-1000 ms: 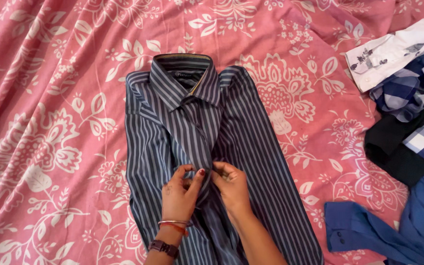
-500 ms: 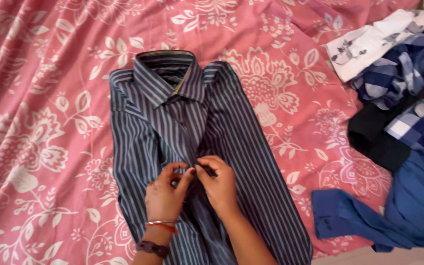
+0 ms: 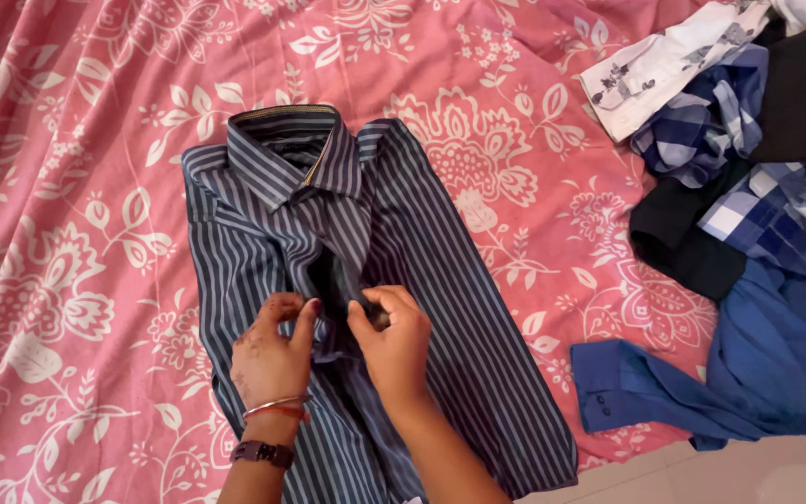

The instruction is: The person picks up a striped shirt from a pile of clothes, buttons several buttons on the front, and then spreads the shirt out on the bed, smoothing it with their hands.

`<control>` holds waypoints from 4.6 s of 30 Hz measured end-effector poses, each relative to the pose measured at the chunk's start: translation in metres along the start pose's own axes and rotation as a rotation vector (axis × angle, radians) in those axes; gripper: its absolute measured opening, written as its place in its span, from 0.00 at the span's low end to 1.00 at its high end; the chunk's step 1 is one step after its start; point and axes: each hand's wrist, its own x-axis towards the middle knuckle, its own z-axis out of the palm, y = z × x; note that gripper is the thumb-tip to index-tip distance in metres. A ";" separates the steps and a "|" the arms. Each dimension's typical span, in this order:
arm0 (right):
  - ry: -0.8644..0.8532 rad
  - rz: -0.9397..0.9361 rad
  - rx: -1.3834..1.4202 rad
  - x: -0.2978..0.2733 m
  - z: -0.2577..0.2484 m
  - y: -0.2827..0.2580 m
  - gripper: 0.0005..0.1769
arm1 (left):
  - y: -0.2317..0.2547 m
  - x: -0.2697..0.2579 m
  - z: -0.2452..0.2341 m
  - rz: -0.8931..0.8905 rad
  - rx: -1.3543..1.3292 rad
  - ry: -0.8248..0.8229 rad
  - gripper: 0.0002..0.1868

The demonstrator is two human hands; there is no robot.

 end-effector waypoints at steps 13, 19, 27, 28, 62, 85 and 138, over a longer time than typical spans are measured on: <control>-0.139 0.329 0.348 -0.008 0.004 0.009 0.10 | -0.002 -0.019 0.017 0.052 -0.030 0.013 0.11; -0.212 0.253 0.384 -0.005 0.001 0.026 0.11 | -0.008 -0.023 0.021 0.056 -0.207 0.011 0.09; -0.262 0.412 0.555 -0.008 0.001 0.030 0.12 | -0.004 -0.020 0.025 -0.061 -0.114 0.030 0.08; -0.284 0.431 0.621 -0.008 0.001 0.032 0.13 | -0.006 -0.020 0.026 -0.038 -0.132 0.049 0.09; -0.169 0.150 0.293 0.009 0.018 0.002 0.05 | -0.019 0.001 0.039 -0.042 -0.093 0.102 0.13; -0.183 0.413 0.450 -0.009 0.013 0.059 0.24 | -0.083 -0.007 0.063 0.322 -0.243 -0.134 0.20; -0.447 -0.022 0.124 -0.034 -0.018 0.011 0.23 | -0.104 -0.071 0.070 -0.895 -1.240 -0.298 0.17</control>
